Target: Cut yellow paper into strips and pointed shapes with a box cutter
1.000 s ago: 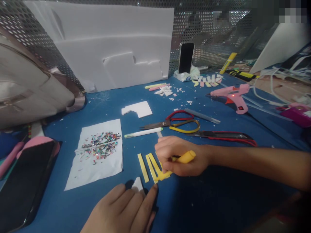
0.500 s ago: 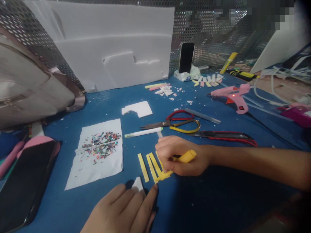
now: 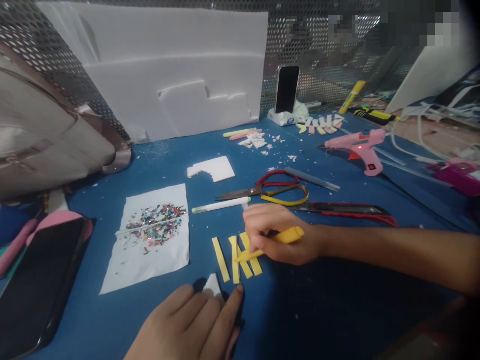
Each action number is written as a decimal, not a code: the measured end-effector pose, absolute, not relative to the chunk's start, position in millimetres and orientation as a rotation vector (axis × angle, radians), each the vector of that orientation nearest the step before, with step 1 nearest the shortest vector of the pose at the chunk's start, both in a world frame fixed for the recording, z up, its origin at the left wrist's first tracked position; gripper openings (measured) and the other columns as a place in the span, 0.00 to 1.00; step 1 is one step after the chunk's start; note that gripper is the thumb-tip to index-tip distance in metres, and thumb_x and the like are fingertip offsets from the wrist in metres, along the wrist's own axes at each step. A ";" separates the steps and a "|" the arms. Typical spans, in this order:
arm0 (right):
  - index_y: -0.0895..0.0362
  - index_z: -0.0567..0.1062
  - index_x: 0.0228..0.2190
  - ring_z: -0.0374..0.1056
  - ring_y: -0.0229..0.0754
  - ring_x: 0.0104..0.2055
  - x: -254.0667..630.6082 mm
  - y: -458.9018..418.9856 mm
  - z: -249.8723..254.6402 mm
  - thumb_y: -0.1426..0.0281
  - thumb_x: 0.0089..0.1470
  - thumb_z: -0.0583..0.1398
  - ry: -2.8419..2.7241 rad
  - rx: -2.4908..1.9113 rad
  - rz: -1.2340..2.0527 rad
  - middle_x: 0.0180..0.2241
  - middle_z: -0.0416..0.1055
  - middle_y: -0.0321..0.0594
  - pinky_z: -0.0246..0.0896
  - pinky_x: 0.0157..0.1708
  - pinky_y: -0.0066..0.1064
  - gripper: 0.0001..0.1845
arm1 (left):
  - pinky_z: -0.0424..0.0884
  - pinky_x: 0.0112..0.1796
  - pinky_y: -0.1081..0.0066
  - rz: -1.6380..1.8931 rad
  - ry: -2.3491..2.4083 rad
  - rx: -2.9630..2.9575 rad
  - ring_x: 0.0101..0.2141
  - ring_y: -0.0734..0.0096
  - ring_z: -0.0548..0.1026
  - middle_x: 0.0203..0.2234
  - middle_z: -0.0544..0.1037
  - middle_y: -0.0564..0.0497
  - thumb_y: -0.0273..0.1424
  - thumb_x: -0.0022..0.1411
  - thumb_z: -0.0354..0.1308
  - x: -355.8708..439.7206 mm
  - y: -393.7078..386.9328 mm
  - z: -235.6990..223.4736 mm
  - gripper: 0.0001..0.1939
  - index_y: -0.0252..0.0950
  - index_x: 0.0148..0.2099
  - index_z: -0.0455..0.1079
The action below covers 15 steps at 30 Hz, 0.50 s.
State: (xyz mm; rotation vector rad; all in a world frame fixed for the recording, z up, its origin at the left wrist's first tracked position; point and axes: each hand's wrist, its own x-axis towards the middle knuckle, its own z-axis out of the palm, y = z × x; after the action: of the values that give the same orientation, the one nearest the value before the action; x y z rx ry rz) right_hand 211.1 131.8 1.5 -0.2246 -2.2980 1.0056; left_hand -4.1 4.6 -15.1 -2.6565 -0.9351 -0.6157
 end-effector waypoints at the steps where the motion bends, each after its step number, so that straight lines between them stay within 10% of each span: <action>1: 0.58 0.62 0.22 0.54 0.33 0.26 211.2 131.6 1.2 0.69 0.62 0.50 -2.279 -0.245 0.991 0.21 0.59 0.34 0.52 0.31 0.29 0.16 | 0.67 0.27 0.68 -0.613 -0.930 -2.659 0.23 0.73 0.74 0.23 0.75 0.54 0.27 0.70 0.46 -3.9 4.8 -15.4 0.14 0.29 0.48 0.72; 15: 0.60 0.66 0.24 0.59 0.34 0.27 213.5 130.1 7.1 0.67 0.64 0.47 -2.167 -0.567 0.872 0.24 0.63 0.36 0.53 0.29 0.29 0.19 | 0.65 0.29 0.67 -0.611 -0.941 -2.650 0.24 0.74 0.74 0.23 0.75 0.55 0.26 0.71 0.45 -3.1 4.6 -12.5 0.15 0.30 0.48 0.72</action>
State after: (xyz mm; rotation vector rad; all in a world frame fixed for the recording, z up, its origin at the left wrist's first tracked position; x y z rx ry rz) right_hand 213.5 130.1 7.1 -0.5673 -2.1666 0.8718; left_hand -3.1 4.6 -12.5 -2.6497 -0.9409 -0.6114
